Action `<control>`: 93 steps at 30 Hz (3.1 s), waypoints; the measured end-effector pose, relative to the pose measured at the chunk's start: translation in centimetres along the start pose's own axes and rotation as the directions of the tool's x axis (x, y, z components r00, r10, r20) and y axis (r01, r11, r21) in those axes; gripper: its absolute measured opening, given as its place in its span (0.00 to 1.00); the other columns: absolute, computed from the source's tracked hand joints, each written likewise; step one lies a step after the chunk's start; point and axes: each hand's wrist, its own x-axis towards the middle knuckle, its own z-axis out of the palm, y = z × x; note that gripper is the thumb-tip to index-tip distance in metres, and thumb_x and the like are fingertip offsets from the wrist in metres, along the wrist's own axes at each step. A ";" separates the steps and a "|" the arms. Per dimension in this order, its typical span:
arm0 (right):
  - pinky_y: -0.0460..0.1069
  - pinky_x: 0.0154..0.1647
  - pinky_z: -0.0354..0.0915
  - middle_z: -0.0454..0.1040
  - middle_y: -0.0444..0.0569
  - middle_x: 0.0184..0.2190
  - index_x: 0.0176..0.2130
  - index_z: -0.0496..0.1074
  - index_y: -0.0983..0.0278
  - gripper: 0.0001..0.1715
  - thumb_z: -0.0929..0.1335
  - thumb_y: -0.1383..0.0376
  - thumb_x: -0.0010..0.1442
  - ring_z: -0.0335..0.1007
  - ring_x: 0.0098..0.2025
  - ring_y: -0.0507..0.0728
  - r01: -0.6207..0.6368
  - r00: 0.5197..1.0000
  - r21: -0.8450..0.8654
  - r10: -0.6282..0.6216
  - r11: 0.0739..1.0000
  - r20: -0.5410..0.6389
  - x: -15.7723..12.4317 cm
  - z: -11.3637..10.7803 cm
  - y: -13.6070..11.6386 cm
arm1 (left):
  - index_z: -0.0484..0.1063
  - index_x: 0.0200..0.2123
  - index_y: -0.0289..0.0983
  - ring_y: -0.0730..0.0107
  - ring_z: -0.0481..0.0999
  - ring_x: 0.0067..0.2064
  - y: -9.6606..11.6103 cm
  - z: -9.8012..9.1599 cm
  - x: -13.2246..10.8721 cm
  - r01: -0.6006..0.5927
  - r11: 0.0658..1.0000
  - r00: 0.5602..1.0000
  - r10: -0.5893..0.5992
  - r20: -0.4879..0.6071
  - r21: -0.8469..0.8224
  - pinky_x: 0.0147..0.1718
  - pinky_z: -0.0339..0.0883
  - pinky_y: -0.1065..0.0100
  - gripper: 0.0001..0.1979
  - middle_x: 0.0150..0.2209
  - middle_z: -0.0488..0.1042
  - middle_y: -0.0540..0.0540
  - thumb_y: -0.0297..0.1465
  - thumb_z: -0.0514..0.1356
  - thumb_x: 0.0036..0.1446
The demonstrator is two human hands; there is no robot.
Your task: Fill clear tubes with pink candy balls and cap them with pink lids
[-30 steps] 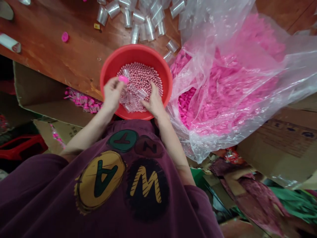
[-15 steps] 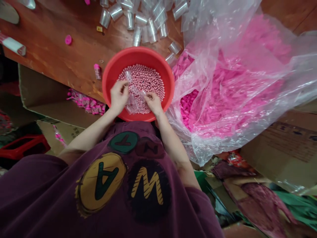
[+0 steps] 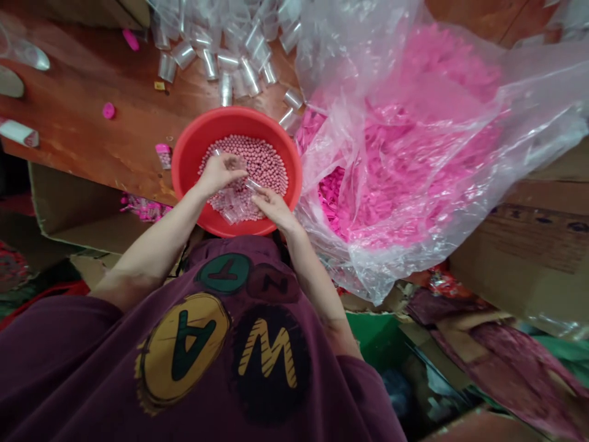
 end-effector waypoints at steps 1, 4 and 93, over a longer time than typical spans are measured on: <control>0.46 0.31 0.69 0.81 0.42 0.31 0.46 0.82 0.59 0.24 0.83 0.49 0.57 0.73 0.30 0.50 0.027 0.999 -0.056 -0.026 0.998 0.020 -1.0 -1.0 -0.3 | 0.79 0.49 0.34 0.58 0.80 0.50 0.3 -0.2 0.7 -0.021 0.976 0.998 0.033 -0.054 0.215 0.58 0.74 0.57 0.14 0.49 0.82 0.40 0.22 0.71 0.60; 0.46 0.27 0.64 0.78 0.42 0.28 0.41 0.82 0.61 0.24 0.78 0.43 0.62 0.66 0.24 0.48 0.061 0.998 -0.213 -0.067 0.975 -0.021 -3.7 -5.4 -1.0 | 0.77 0.56 0.28 0.45 0.73 0.65 1.1 0.3 2.4 -0.013 0.846 0.993 0.075 -0.094 0.533 0.68 0.65 0.44 0.16 0.64 0.74 0.29 0.19 0.54 0.72; 0.58 0.51 0.80 0.87 0.49 0.43 0.54 0.84 0.54 0.19 0.65 0.53 0.81 0.83 0.46 0.59 0.549 0.621 -0.828 -0.718 0.113 0.313 -3.0 -0.3 -4.0 | 0.78 0.39 0.37 0.77 0.71 0.29 1.3 2.4 -8.6 0.204 0.553 0.899 0.222 0.379 -0.808 0.26 0.68 0.73 0.27 0.33 0.72 0.50 0.53 0.80 0.54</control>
